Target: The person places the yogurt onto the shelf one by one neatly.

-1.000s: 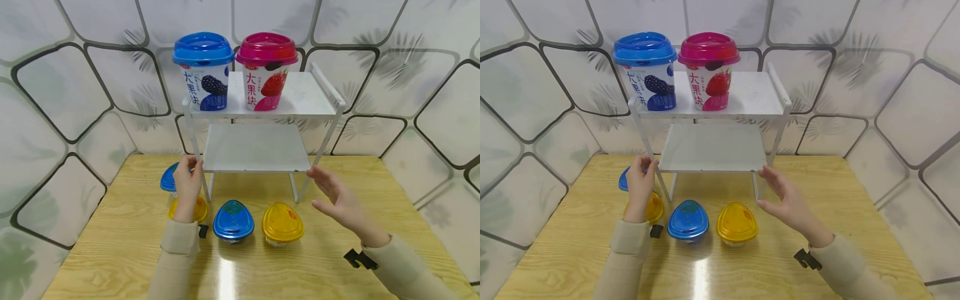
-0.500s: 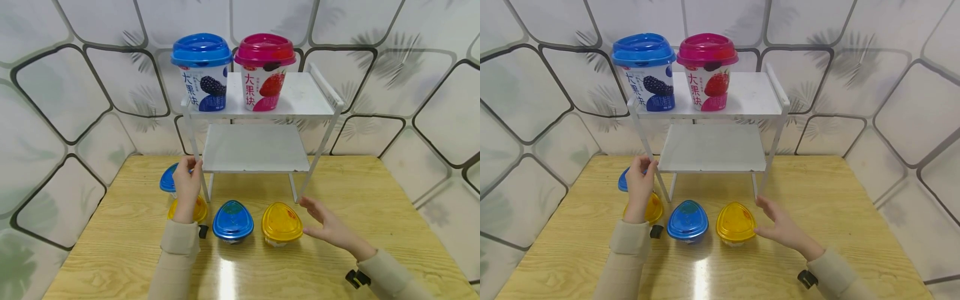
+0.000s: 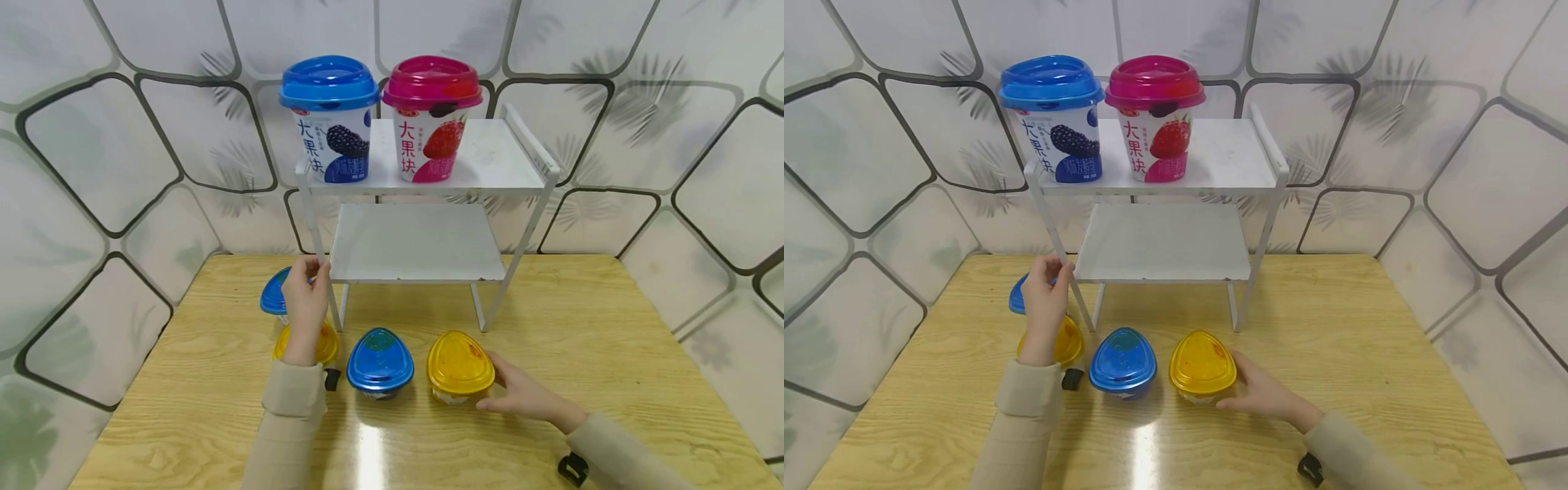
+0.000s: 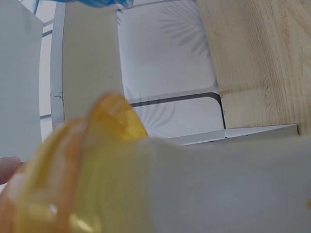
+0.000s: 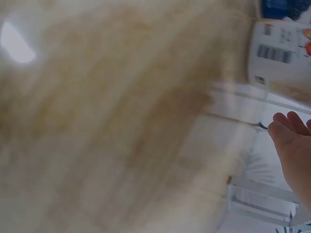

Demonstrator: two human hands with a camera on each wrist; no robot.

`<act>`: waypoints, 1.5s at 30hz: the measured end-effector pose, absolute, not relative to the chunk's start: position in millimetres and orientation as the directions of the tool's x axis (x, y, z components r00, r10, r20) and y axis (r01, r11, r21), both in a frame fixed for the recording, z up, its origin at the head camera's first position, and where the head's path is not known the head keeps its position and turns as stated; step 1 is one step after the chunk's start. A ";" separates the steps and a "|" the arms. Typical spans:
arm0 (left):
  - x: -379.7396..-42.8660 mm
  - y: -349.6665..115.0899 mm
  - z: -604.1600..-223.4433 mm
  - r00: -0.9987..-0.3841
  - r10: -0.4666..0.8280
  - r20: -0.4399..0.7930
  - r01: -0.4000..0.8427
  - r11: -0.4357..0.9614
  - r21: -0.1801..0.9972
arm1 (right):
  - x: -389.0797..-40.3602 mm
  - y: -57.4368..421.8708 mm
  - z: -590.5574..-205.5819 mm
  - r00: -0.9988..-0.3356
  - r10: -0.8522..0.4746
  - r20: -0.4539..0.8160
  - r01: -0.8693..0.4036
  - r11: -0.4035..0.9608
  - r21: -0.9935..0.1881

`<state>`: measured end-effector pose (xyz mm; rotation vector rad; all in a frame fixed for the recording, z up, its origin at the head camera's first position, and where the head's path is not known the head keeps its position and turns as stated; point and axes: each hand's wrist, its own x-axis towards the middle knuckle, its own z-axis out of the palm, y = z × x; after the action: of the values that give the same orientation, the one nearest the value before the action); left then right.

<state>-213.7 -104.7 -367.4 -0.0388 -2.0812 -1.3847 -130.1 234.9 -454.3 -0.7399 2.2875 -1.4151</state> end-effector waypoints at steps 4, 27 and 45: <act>-213.6 -104.6 -367.5 -0.798 -0.305 0.520 0.361 0.447 0.818 | -130.9 232.0 -464.2 -0.776 -0.631 -0.001 -0.276 0.342 -0.898; -214.0 -104.6 -367.9 -0.793 -0.307 0.526 0.366 0.450 0.815 | -138.4 211.0 -472.7 -0.765 -0.627 0.151 -0.328 0.177 -0.928; -211.6 -103.3 -366.6 -0.771 -0.310 0.557 0.389 0.463 0.796 | -138.9 201.6 -475.2 -0.800 -0.586 0.125 -0.283 0.185 -0.941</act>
<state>-211.6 -103.3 -366.6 -0.0651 -2.0477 -1.3483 -138.9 201.6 -475.2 -0.8317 2.1996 -1.6540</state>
